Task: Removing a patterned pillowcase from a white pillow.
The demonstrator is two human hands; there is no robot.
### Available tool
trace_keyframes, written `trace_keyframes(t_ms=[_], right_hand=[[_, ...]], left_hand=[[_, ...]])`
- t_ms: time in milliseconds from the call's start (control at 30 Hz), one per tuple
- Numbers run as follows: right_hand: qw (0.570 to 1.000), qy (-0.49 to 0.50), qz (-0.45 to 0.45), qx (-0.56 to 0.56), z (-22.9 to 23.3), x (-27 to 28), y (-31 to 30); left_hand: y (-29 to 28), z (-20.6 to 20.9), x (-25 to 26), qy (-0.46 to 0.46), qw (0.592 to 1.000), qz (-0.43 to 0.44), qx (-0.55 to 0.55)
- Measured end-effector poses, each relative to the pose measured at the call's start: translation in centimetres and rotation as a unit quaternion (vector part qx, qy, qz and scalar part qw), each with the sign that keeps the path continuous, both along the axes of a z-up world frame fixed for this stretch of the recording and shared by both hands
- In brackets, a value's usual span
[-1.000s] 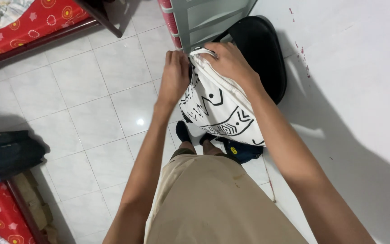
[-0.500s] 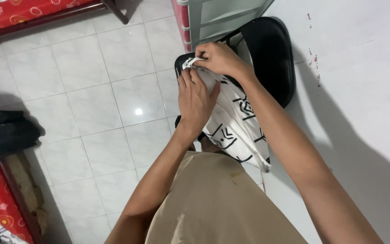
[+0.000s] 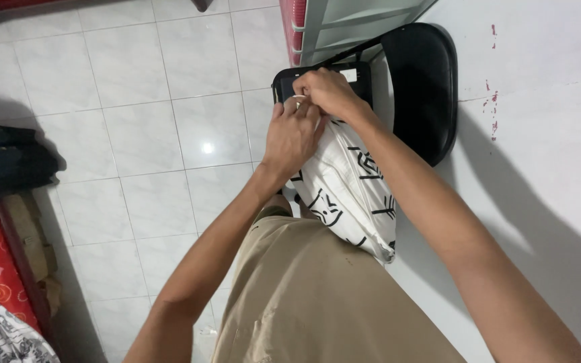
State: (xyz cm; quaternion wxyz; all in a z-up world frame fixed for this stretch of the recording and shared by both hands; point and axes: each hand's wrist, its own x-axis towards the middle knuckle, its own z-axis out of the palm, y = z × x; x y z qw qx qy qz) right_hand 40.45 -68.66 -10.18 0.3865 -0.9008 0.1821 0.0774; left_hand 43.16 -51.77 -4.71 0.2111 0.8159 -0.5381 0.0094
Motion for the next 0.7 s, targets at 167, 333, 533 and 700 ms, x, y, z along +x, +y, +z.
trace_keyframes(t_ms=[167, 333, 533, 700], right_hand=[[0.997, 0.003, 0.062, -0.055, -5.3, -2.3, -1.1], [0.997, 0.036, -0.004, -0.07, -12.4, -3.4, -2.6], [0.982, 0.063, -0.167, 0.055, -9.4, -6.0, -4.2], [0.937, 0.106, -0.301, 0.143, 7.2, -11.8, 0.6]], left_hand=[[0.8, 3.3, 0.9, 0.101, 0.989, -0.058, -0.091], [0.1, 1.6, 1.3, 0.317, 0.947, 0.047, -0.004], [-1.7, -1.0, 5.6, 0.399, 0.894, 0.183, -0.085], [-1.6, -3.1, 9.6, 0.39, 0.885, 0.23, -0.111]])
